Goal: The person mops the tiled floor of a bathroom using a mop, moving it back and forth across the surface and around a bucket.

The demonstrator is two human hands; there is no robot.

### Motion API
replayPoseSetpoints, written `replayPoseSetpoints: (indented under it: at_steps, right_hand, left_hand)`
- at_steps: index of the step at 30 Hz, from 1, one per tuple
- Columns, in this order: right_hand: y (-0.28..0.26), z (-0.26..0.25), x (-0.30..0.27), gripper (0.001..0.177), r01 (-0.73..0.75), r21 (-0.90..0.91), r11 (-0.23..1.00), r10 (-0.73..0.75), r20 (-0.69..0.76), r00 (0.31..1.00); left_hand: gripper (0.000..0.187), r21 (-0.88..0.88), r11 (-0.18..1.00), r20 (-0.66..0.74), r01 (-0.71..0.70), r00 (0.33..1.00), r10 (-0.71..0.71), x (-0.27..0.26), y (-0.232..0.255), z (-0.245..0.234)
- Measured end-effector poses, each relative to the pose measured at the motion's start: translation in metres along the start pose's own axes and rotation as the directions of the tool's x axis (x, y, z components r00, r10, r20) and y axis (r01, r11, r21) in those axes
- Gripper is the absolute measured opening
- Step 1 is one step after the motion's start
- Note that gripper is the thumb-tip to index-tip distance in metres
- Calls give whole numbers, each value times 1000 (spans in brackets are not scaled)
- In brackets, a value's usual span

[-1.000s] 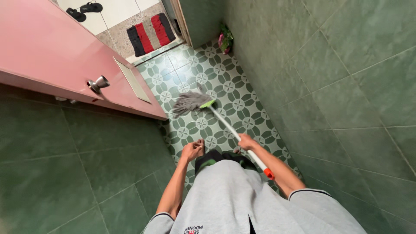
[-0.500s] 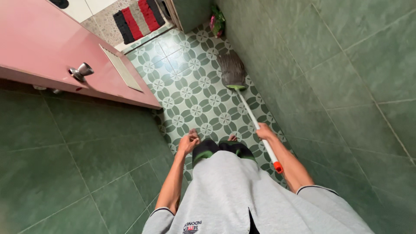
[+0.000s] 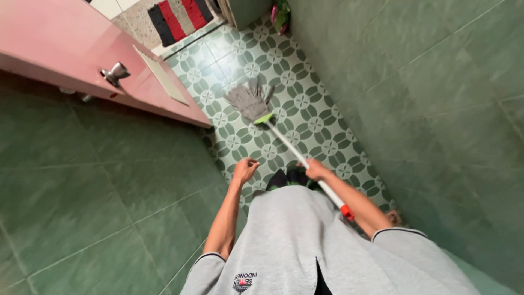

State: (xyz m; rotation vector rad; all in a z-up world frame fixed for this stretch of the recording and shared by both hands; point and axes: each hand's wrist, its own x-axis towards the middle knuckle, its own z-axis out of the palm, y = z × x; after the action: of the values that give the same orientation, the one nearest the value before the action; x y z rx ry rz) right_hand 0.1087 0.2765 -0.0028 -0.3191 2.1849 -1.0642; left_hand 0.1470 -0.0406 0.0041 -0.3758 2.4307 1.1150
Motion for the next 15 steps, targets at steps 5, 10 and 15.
replayPoseSetpoints:
  at_steps: [5, 10, 15]
  right_hand:
    - [48, -13, -3, 43, -216, -78, 973, 201, -162, 966]
    - [75, -14, -36, 48, -384, 148, 912, 409, -229, 883]
    - [89, -14, -61, 50, -457, 416, 787, 573, -214, 791]
  left_hand:
    - [36, -74, 997, -12, 26, 1000, -27, -33, -31, 4]
    - [36, -105, 992, 24, 73, 997, -71, -64, -57, 10]
    - [36, -71, 997, 40, 37, 999, -34, -81, -73, 18]
